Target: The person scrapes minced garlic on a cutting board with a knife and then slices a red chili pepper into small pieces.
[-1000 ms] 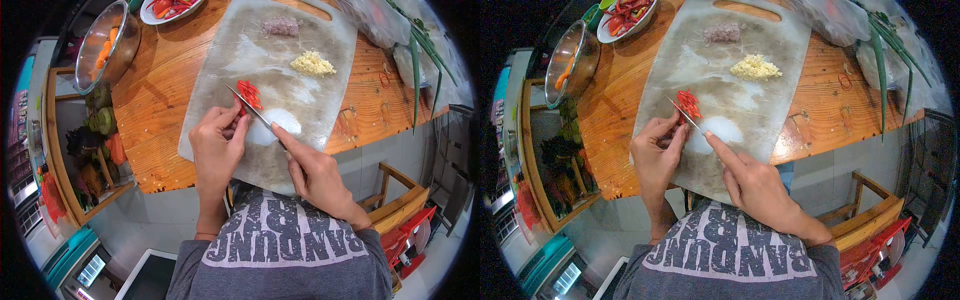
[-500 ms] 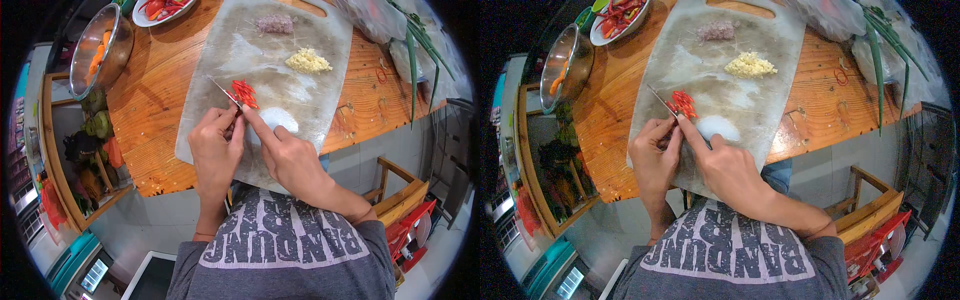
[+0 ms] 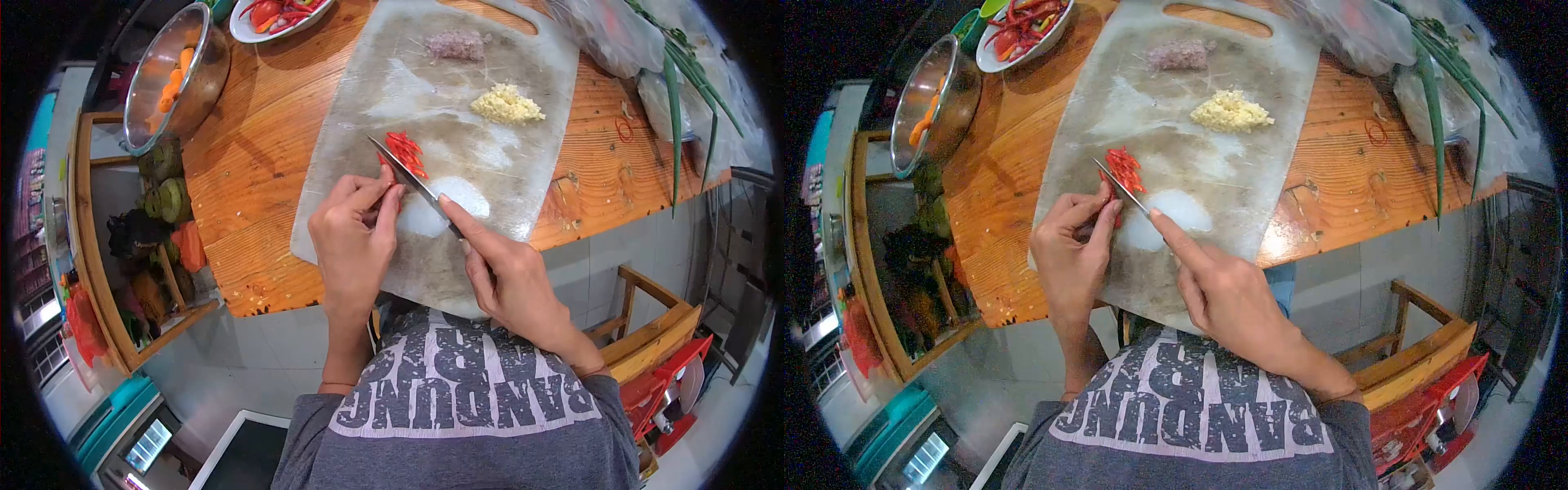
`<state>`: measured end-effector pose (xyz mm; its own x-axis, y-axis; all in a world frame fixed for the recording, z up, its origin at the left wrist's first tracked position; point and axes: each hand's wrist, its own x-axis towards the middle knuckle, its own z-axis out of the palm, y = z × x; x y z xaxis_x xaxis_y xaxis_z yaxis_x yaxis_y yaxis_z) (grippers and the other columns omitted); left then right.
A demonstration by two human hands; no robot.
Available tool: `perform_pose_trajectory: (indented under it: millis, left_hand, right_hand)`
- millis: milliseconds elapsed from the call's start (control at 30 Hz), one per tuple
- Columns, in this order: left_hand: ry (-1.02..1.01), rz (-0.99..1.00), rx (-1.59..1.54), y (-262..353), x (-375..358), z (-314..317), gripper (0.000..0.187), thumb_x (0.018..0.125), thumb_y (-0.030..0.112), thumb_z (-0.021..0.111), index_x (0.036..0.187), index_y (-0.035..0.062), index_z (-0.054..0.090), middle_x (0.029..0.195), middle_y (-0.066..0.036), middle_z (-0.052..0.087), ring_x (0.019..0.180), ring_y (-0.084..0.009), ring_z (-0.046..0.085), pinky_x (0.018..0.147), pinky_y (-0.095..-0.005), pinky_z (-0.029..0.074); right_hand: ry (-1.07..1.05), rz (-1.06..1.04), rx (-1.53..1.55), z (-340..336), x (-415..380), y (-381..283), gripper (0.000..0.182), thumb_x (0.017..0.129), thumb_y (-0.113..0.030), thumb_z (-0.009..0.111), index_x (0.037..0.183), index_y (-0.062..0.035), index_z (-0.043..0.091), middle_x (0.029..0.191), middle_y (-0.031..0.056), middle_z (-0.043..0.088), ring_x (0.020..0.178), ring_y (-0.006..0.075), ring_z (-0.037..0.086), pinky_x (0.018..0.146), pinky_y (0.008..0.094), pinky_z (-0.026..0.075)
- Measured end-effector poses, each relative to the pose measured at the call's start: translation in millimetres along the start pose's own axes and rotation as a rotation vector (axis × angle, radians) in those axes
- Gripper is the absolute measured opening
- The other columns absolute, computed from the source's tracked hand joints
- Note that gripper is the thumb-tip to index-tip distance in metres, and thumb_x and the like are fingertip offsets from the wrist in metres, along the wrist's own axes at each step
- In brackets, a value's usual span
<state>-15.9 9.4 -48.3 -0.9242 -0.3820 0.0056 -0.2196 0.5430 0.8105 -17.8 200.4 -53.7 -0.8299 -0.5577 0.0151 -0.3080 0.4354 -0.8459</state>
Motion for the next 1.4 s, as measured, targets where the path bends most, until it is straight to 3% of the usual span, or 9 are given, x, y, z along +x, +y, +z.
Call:
perform_pose_trajectory:
  millis: [233, 333, 633, 1033, 1133, 1400]
  left_hand:
    - [-0.015, -0.052, -0.038, -2, -1, 0, 0.017, 0.087, 0.001, 0.074, 0.104, -0.0017, 0.076, 0.086, -0.008, 0.071, 0.071, -0.0101, 0.066, 0.063, -0.0241, 0.051]
    - [-0.023, -0.005, -0.008, 2, 0, -1, 0.018, 0.087, -0.001, 0.073, 0.104, -0.0033, 0.075, 0.085, -0.012, 0.069, 0.066, -0.0170, 0.070, 0.060, -0.0285, 0.056]
    - [-0.007, 0.038, 0.005, -2, 1, 0, 0.018, 0.086, -0.001, 0.073, 0.104, -0.0036, 0.075, 0.086, -0.012, 0.069, 0.066, -0.0172, 0.070, 0.060, -0.0284, 0.056]
    - [0.004, 0.060, 0.018, -3, 1, -2, 0.014, 0.086, 0.000, 0.074, 0.099, -0.0037, 0.076, 0.085, -0.012, 0.071, 0.067, -0.0146, 0.070, 0.059, -0.0264, 0.055]
    - [0.016, -0.009, -0.047, -1, -3, 1, 0.013, 0.086, 0.002, 0.076, 0.097, -0.0029, 0.077, 0.083, -0.007, 0.071, 0.068, -0.0076, 0.063, 0.061, -0.0229, 0.049]
    - [0.010, -0.015, -0.045, -1, -2, 2, 0.013, 0.087, 0.002, 0.075, 0.099, -0.0032, 0.077, 0.083, -0.008, 0.070, 0.068, -0.0083, 0.064, 0.060, -0.0234, 0.050]
  right_hand:
    - [-0.016, 0.000, -0.068, 3, 1, -3, 0.069, 0.090, -0.001, 0.060, 0.154, -0.0163, 0.040, 0.078, 0.0149, 0.058, 0.062, 0.0347, 0.062, 0.058, 0.0456, 0.054]
    - [-0.052, 0.029, -0.077, 3, 0, -5, 0.072, 0.089, -0.003, 0.061, 0.156, -0.0172, 0.037, 0.079, 0.0145, 0.059, 0.061, 0.0352, 0.062, 0.057, 0.0458, 0.054]
    - [-0.065, 0.018, -0.222, 21, 26, -10, 0.079, 0.085, -0.004, 0.064, 0.157, -0.0144, 0.032, 0.079, 0.0180, 0.059, 0.061, 0.0389, 0.066, 0.055, 0.0482, 0.056]
    - [-0.044, 0.032, -0.008, -1, -2, 0, 0.070, 0.091, -0.001, 0.058, 0.156, -0.0149, 0.036, 0.078, 0.0176, 0.059, 0.064, 0.0374, 0.064, 0.061, 0.0476, 0.053]
    - [-0.034, 0.034, 0.007, 0, 2, 0, 0.069, 0.090, -0.001, 0.057, 0.155, -0.0146, 0.037, 0.077, 0.0170, 0.060, 0.065, 0.0368, 0.063, 0.062, 0.0473, 0.053]
    - [-0.048, 0.029, -0.055, 4, 3, -5, 0.072, 0.090, -0.001, 0.058, 0.156, -0.0155, 0.036, 0.080, 0.0170, 0.059, 0.064, 0.0371, 0.063, 0.060, 0.0476, 0.054]
